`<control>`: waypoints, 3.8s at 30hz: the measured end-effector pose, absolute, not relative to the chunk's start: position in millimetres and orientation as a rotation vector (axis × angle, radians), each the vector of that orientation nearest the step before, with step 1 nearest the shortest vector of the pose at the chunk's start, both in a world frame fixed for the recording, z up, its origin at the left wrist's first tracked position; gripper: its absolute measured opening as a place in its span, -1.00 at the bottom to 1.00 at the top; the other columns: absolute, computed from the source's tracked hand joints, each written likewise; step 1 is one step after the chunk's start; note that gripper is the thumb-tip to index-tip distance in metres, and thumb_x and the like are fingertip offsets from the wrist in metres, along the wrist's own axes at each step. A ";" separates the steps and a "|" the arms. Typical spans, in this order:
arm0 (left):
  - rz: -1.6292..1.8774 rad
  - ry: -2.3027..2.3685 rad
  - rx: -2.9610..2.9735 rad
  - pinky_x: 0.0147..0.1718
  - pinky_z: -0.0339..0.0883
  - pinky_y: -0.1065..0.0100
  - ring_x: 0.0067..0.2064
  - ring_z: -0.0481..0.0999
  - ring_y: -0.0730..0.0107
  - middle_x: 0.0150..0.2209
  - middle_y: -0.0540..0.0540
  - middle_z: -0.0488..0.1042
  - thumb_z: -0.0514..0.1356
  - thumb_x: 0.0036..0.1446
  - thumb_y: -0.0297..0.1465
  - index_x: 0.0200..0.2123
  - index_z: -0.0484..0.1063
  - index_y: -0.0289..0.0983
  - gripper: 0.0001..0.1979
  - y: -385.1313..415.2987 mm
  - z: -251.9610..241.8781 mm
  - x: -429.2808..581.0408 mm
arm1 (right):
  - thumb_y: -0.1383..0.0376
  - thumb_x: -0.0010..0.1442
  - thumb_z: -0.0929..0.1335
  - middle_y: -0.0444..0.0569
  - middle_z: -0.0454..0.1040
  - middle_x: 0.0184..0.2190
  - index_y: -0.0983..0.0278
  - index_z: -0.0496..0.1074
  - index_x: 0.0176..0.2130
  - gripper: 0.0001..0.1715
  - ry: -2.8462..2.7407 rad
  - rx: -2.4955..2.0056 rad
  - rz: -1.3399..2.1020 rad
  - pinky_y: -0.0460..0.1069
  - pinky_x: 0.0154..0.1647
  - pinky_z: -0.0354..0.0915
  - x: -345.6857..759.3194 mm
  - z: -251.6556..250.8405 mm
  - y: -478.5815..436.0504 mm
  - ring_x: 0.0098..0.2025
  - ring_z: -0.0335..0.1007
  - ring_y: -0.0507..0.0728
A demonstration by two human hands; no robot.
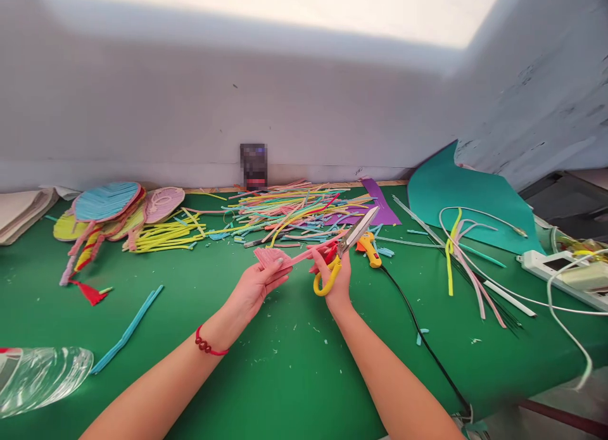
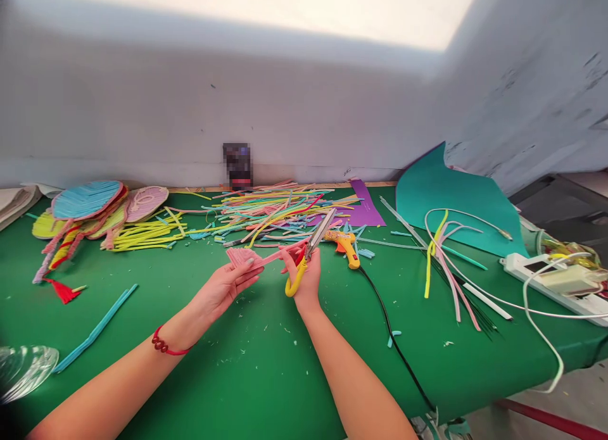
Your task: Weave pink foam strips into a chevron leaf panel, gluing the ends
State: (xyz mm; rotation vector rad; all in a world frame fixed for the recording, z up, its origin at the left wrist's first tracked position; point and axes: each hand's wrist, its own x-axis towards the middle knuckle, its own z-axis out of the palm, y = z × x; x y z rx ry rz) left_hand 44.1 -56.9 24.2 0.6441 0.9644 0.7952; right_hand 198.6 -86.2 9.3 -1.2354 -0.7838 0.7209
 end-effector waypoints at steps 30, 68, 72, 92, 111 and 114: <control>1.274 1.029 0.858 -0.06 0.36 0.24 -0.15 0.53 0.22 -0.26 -0.13 0.59 0.42 -0.23 -0.23 -0.29 0.55 -0.34 -0.59 -44.4 61.2 19.0 | -0.05 0.06 0.33 -0.27 0.14 -0.55 0.19 0.09 -0.39 -0.56 -1.612 -1.609 1.163 -0.12 -0.55 0.05 210.0 17.1 -106.6 -0.53 -0.04 -0.03; 1.164 1.060 0.957 -0.05 0.31 0.21 -0.13 0.50 0.18 -0.21 -0.17 0.58 0.38 -0.17 -0.23 -0.27 0.54 -0.32 -0.62 -51.2 51.5 26.9 | -0.10 0.07 0.33 -0.31 0.16 -0.64 0.17 0.08 -0.41 -0.52 -1.506 -1.663 1.228 -0.12 -0.70 0.07 206.6 17.6 -108.2 -0.70 0.05 -0.05; 1.159 1.093 0.943 -0.08 0.32 0.24 -0.16 0.51 0.19 -0.24 -0.16 0.58 0.39 -0.19 -0.23 -0.29 0.55 -0.32 -0.63 -49.4 49.5 26.4 | -0.10 0.05 0.35 -0.30 0.19 -0.65 0.18 0.10 -0.43 -0.52 -1.507 -1.648 1.199 -0.12 -0.71 0.08 205.0 16.4 -108.3 -0.69 0.07 -0.04; 1.169 1.084 0.956 -0.05 0.31 0.20 -0.13 0.51 0.16 -0.22 -0.17 0.58 0.39 -0.19 -0.21 -0.26 0.56 -0.33 -0.59 -45.2 45.2 24.1 | -0.11 0.03 0.34 -0.31 0.15 -0.69 0.17 0.09 -0.44 -0.50 -1.525 -1.689 1.164 -0.11 -0.67 0.04 199.5 17.8 -109.4 -0.69 0.00 -0.04; 1.199 1.060 0.902 -0.08 0.37 0.23 -0.20 0.52 0.25 -0.27 -0.15 0.58 0.41 -0.22 -0.24 -0.29 0.55 -0.36 -0.60 -47.0 48.6 25.8 | -0.08 0.03 0.35 -0.35 0.11 -0.74 0.17 0.07 -0.44 -0.51 -1.532 -1.672 1.129 -0.12 -0.67 0.02 197.1 15.0 -109.8 -0.71 -0.01 -0.04; 1.201 1.050 0.897 -0.08 0.36 0.22 -0.19 0.52 0.24 -0.27 -0.15 0.58 0.41 -0.22 -0.23 -0.29 0.55 -0.36 -0.59 -47.5 48.5 26.0 | -0.08 0.04 0.34 -0.35 0.10 -0.74 0.17 0.06 -0.44 -0.52 -1.544 -1.666 1.131 -0.12 -0.67 0.02 197.0 14.7 -109.7 -0.71 0.00 -0.04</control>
